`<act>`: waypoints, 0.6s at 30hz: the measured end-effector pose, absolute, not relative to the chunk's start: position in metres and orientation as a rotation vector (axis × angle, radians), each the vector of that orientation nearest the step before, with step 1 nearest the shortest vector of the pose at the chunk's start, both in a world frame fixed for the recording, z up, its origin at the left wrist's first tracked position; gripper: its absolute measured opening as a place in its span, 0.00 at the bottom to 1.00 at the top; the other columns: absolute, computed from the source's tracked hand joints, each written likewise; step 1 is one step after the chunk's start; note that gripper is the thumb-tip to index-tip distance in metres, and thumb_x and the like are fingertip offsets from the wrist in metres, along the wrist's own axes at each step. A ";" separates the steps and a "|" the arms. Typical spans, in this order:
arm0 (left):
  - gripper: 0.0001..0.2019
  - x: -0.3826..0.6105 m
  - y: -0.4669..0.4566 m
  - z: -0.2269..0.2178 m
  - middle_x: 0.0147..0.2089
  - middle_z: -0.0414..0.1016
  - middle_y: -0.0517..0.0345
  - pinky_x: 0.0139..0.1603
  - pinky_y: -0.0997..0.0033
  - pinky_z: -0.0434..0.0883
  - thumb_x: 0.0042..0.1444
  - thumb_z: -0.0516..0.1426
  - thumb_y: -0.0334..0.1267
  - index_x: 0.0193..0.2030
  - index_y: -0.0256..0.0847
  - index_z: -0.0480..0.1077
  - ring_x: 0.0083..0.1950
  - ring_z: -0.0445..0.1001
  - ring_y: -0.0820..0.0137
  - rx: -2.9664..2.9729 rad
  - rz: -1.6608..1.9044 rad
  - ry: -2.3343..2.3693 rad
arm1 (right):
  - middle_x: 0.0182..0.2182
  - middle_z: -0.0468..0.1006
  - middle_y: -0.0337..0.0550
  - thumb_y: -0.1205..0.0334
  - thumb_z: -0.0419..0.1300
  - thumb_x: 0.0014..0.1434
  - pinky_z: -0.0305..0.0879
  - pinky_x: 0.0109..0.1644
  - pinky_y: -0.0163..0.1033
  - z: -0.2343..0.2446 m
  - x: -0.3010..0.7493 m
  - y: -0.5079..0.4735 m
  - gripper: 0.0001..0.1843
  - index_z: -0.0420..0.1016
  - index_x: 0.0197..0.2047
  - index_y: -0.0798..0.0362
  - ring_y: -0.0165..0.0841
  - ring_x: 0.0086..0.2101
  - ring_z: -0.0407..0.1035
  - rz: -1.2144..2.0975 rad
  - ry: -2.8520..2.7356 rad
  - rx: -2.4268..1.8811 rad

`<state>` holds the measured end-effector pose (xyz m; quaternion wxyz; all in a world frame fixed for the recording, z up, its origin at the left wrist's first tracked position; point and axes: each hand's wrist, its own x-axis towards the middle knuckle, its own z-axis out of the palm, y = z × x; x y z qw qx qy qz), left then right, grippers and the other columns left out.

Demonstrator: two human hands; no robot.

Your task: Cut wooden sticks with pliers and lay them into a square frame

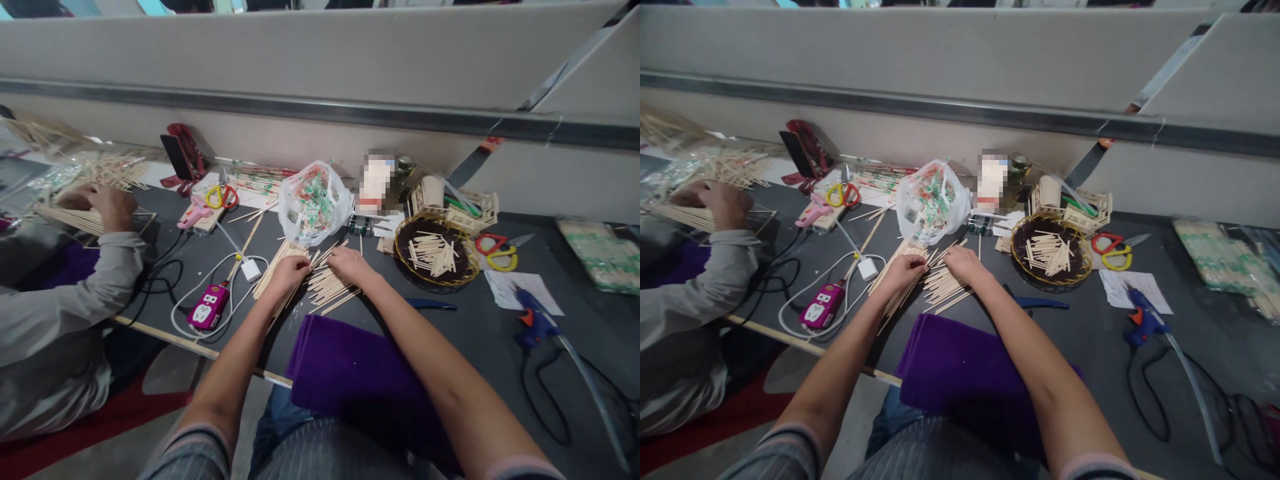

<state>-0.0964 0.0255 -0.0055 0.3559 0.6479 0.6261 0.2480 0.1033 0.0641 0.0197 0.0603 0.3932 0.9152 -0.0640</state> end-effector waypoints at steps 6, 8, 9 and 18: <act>0.09 -0.091 0.021 -0.001 0.24 0.72 0.61 0.30 0.74 0.62 0.47 0.57 0.40 0.30 0.36 0.74 0.26 0.67 0.73 1.543 0.786 1.563 | 0.41 0.76 0.52 0.70 0.50 0.63 0.59 0.41 0.38 0.028 0.103 0.069 0.12 0.76 0.39 0.55 0.39 0.43 0.65 -0.198 2.849 1.062; 0.11 -0.089 0.018 0.001 0.24 0.71 0.62 0.28 0.75 0.62 0.48 0.56 0.42 0.32 0.36 0.74 0.25 0.66 0.73 1.479 0.819 1.563 | 0.38 0.76 0.51 0.69 0.51 0.60 0.58 0.40 0.38 0.032 0.112 0.065 0.11 0.75 0.36 0.55 0.38 0.41 0.66 -0.233 2.923 1.190; 0.12 -0.087 0.016 0.001 0.24 0.71 0.61 0.28 0.75 0.62 0.49 0.56 0.42 0.33 0.36 0.74 0.25 0.66 0.73 1.472 0.813 1.572 | 0.37 0.77 0.50 0.69 0.52 0.59 0.58 0.39 0.38 0.034 0.120 0.061 0.10 0.75 0.35 0.55 0.38 0.39 0.66 -0.275 2.956 1.313; 0.11 -0.053 0.000 0.025 0.34 0.79 0.55 0.35 0.71 0.63 0.55 0.55 0.39 0.42 0.40 0.76 0.35 0.73 0.66 1.936 0.362 1.731 | 0.23 0.72 0.37 0.54 0.63 0.48 0.56 0.25 0.33 0.025 0.208 -0.021 0.16 0.77 0.38 0.55 0.27 0.21 0.60 -2.203 2.244 2.395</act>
